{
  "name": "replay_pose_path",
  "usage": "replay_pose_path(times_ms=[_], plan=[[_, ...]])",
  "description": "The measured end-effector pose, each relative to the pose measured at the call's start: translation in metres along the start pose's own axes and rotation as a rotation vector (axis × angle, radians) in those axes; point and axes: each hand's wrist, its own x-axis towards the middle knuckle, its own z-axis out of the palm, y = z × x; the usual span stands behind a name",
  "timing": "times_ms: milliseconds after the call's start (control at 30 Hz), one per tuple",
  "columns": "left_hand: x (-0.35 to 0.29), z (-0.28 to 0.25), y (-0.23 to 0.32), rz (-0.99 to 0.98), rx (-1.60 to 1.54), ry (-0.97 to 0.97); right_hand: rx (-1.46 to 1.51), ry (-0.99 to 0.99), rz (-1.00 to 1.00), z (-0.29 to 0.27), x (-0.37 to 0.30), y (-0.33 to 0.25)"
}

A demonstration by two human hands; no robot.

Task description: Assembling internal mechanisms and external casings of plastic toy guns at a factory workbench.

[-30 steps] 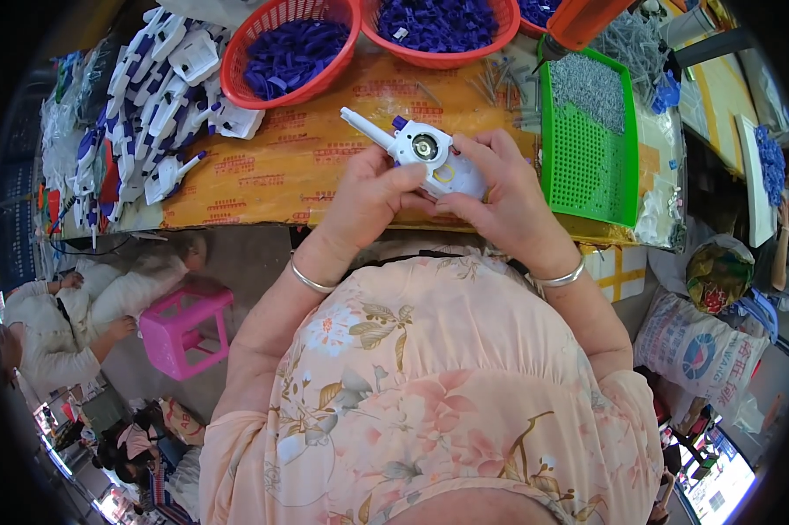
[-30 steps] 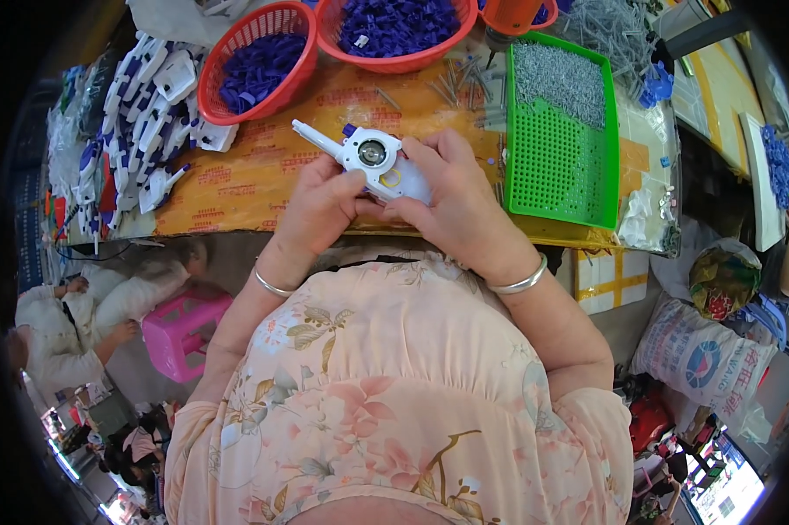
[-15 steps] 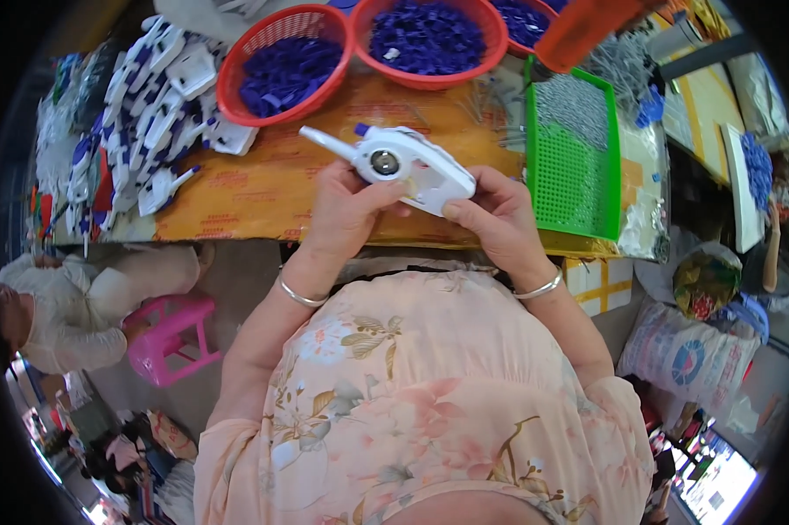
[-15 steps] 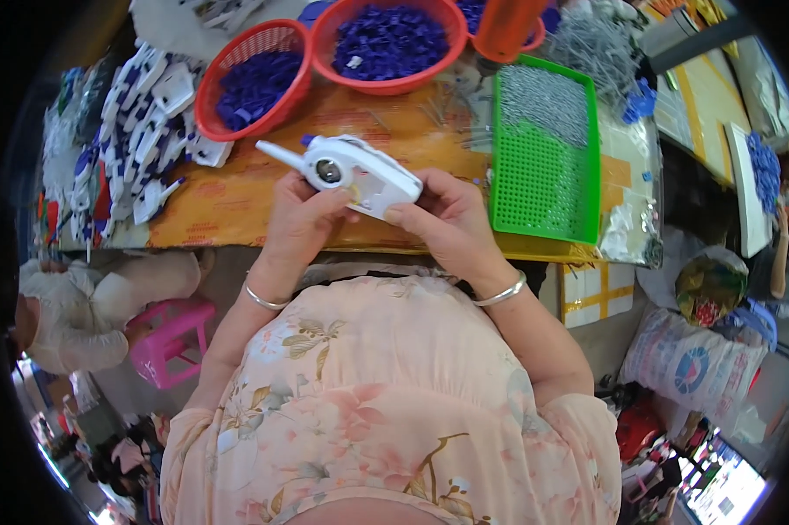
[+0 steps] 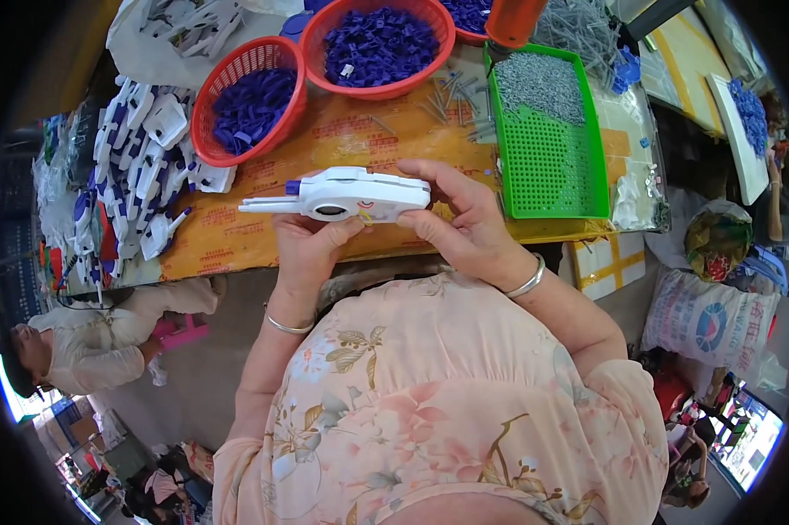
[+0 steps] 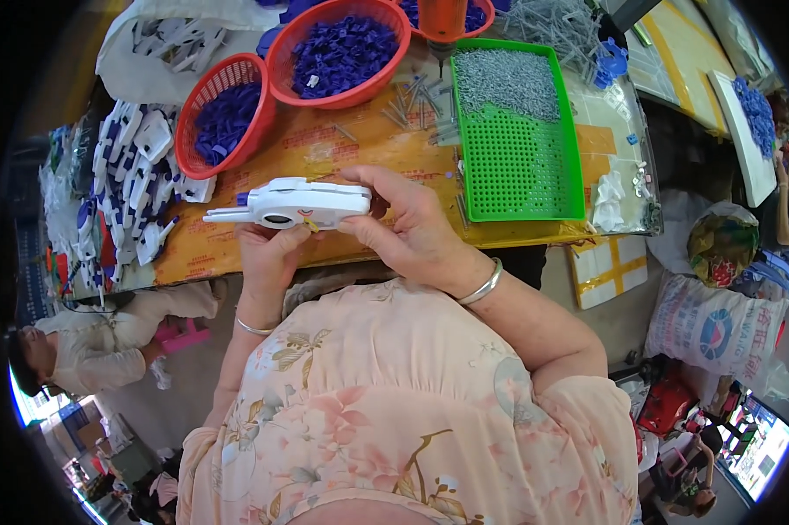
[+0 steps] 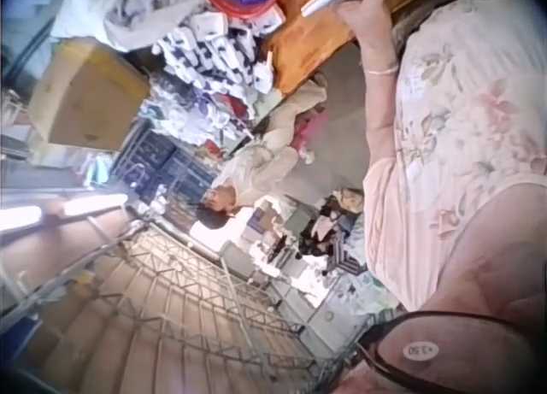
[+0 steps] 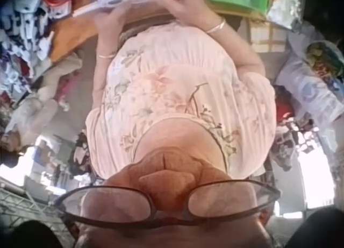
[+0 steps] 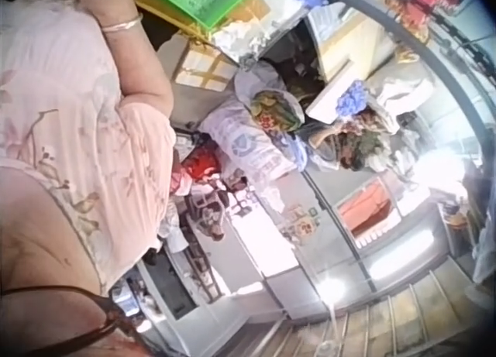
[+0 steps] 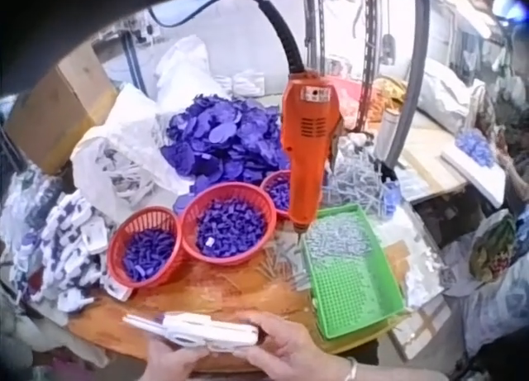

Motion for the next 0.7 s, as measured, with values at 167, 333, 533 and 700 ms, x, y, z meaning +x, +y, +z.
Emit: replay_pose_path(times_ms=[167, 333, 533, 700], plan=[[-0.002, 0.007, 0.004, 0.014, 0.086, -0.004, 0.04, -0.115, 0.086, -0.012, -0.001, 0.008], [-0.003, 0.008, 0.01, -0.016, 0.145, -0.059, 0.135, -0.081, 0.158, -0.013, -0.003, 0.018], [-0.005, 0.006, 0.003, -0.078, -0.09, -0.077, 0.118, -0.071, 0.167, -0.013, -0.003, 0.019], [-0.005, 0.007, 0.004, -0.019, 0.008, -0.109, 0.118, -0.077, 0.165, -0.015, -0.003, 0.02]])
